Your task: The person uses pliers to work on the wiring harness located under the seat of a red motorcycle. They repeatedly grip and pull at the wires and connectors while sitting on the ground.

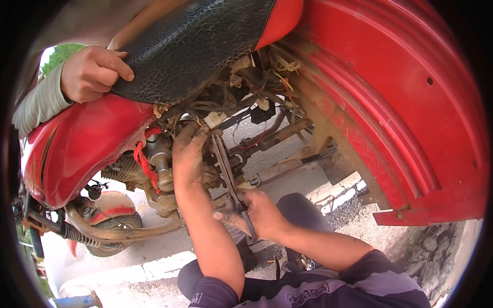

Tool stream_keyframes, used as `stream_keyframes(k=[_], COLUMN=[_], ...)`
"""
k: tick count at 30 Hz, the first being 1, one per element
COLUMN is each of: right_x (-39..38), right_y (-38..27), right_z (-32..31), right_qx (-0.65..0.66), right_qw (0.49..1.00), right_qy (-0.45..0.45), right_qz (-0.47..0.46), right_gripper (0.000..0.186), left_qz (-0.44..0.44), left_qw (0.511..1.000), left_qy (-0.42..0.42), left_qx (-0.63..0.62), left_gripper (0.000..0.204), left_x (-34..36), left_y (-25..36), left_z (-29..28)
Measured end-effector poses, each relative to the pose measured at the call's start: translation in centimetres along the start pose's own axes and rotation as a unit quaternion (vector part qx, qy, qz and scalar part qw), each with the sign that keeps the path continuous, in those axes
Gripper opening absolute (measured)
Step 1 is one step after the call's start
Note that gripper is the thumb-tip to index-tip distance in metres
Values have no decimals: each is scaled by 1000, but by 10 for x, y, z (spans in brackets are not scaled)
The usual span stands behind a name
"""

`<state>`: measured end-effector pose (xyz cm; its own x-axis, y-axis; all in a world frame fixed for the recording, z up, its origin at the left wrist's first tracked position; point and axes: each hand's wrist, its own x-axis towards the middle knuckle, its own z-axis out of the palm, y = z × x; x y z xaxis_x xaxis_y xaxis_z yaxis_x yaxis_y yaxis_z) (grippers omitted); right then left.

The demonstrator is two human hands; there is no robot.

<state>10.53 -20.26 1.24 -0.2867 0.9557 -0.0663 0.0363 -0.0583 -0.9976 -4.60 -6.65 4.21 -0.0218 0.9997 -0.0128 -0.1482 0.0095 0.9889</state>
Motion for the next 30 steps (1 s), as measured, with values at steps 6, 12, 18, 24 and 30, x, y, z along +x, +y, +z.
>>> stream_keyframes(k=[6, 12, 18, 24, 30], right_x=[33, 53, 63, 52, 44], right_y=[-22, -39, -48, -48, -63], right_z=[0, 2, -1, -3, -7], right_qx=[-74, -272, -197, -163, -160], right_qw=[984, 940, 957, 960, 963], right_qy=[-30, -97, -52, 24, 39], right_qz=[-162, -183, -208, -226, -213], right_gripper=[72, 55, 22, 15, 19], left_qz=[-11, 110, 50, 58, 64], left_qw=[994, 979, 994, 993, 990], left_qy=[4, -49, -37, -70, -28], left_qx=[105, 164, -88, -75, -121], left_gripper=[32, 47, 64, 65, 47], left_x=[-65, -131, -129, -146, -145], left_y=[44, 50, 6, 2, 4], left_z=[-11, -43, -62, -41, -28])
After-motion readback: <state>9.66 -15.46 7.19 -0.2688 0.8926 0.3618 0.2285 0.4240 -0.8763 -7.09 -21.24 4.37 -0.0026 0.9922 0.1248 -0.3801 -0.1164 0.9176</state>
